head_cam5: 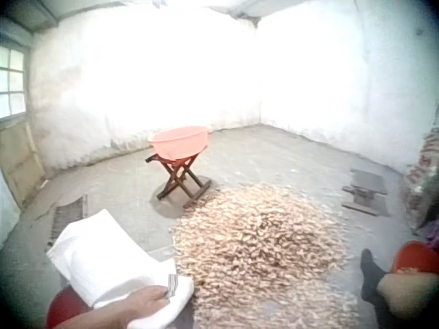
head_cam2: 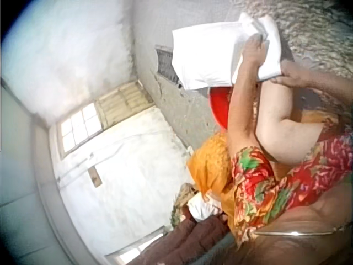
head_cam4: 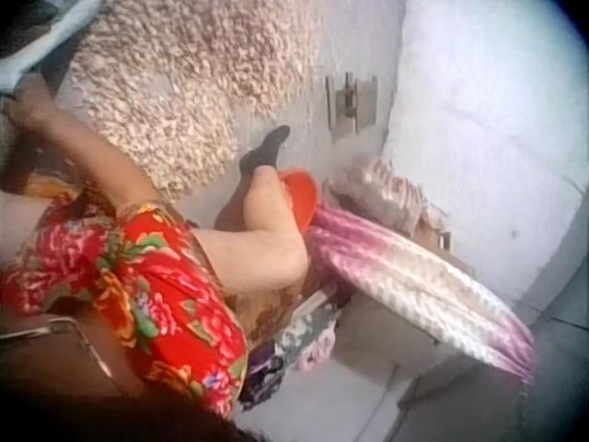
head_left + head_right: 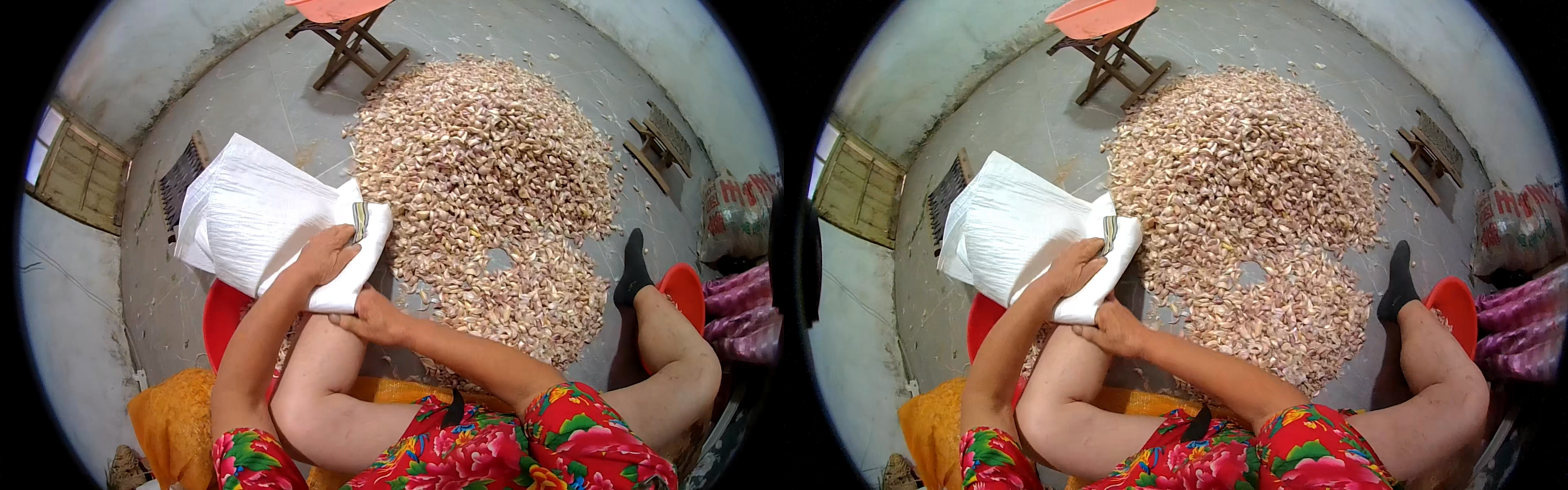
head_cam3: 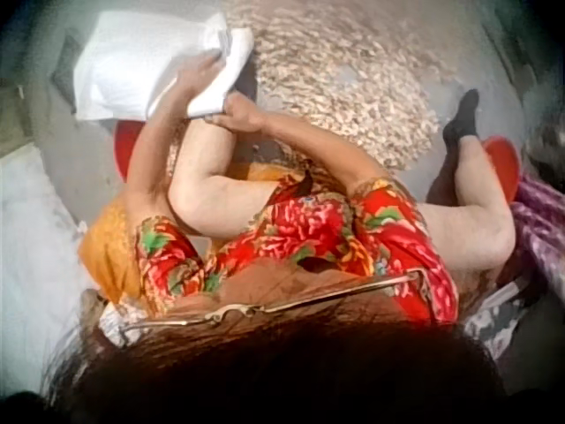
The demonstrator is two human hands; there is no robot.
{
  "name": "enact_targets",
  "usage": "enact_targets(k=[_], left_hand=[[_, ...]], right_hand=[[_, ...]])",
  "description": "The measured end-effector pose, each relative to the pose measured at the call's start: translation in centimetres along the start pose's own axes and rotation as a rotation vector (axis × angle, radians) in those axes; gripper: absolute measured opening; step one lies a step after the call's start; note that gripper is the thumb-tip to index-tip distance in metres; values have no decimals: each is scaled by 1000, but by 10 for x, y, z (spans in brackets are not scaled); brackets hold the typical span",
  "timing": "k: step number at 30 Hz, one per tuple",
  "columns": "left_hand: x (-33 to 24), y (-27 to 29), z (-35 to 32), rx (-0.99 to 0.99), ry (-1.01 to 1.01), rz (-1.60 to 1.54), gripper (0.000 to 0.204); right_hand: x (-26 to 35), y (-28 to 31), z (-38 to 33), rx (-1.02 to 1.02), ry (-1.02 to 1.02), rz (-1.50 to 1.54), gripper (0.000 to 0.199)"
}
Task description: The person peels garlic cloves by hand, sitting on the floor with a large pile of cloves and placing the peeled ones into a red basin.
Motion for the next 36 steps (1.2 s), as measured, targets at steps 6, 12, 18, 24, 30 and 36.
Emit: enact_targets(k=[6,12,18,24,30,36], left_hand=[[-4,-22,4,18,-108,-273,51],[18,-23,11,7,39,-802,43],[70,4,12,-159,42,-1128,43],[-55,29,-71,-47,-205,-522,61],[-93,115,-121,-400,-535,121,80],[-136,87,-91,-346,-615,-71,65]], right_hand=[[4,42,-49,-45,-124,-236,60],[-23,59,-22,-299,32,-633,75],[-22,35,16,-95,277,-917,41],[-30,61,31,-219,229,-945,23],[71,133,66,-204,373,-980,15],[169,264,24,-120,453,-1063,41]])
Point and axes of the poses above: each hand's wrist, its own z-axis towards the middle knuckle, its own y-axis out of the back of the hand, x = y × z, the point moved 9 cm from there along z, towards the middle knuckle, and after that the axes turned 11 degrees about -z, right-handed, at the moved point
